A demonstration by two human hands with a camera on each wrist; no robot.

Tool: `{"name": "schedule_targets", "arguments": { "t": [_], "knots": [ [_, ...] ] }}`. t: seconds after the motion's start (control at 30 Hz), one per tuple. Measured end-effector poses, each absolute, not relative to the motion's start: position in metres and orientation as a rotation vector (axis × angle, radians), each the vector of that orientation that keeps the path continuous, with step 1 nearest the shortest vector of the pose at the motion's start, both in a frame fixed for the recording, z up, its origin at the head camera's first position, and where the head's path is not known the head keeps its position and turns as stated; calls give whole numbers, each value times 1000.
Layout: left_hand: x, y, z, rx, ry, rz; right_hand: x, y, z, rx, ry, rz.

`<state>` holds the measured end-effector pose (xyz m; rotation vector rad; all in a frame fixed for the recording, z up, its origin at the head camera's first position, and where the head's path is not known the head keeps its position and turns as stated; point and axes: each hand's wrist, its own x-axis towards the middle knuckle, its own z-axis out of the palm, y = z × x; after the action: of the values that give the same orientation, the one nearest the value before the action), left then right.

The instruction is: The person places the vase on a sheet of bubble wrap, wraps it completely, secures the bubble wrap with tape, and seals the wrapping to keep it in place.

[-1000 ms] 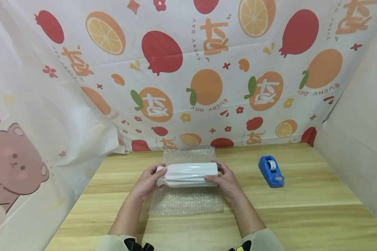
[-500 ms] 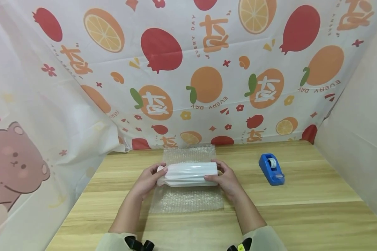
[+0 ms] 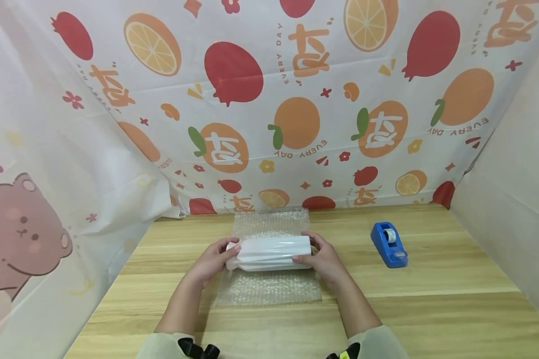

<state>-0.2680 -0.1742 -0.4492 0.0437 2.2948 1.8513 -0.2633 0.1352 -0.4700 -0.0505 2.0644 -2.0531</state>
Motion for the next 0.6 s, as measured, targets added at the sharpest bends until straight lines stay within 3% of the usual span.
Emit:
{"name": "schedule_targets", "arguments": {
  "t": [0.6],
  "knots": [
    [-269, -181, -457, 79, 2301, 1794, -263, 138, -473, -115, 2110, -1978]
  ]
}}
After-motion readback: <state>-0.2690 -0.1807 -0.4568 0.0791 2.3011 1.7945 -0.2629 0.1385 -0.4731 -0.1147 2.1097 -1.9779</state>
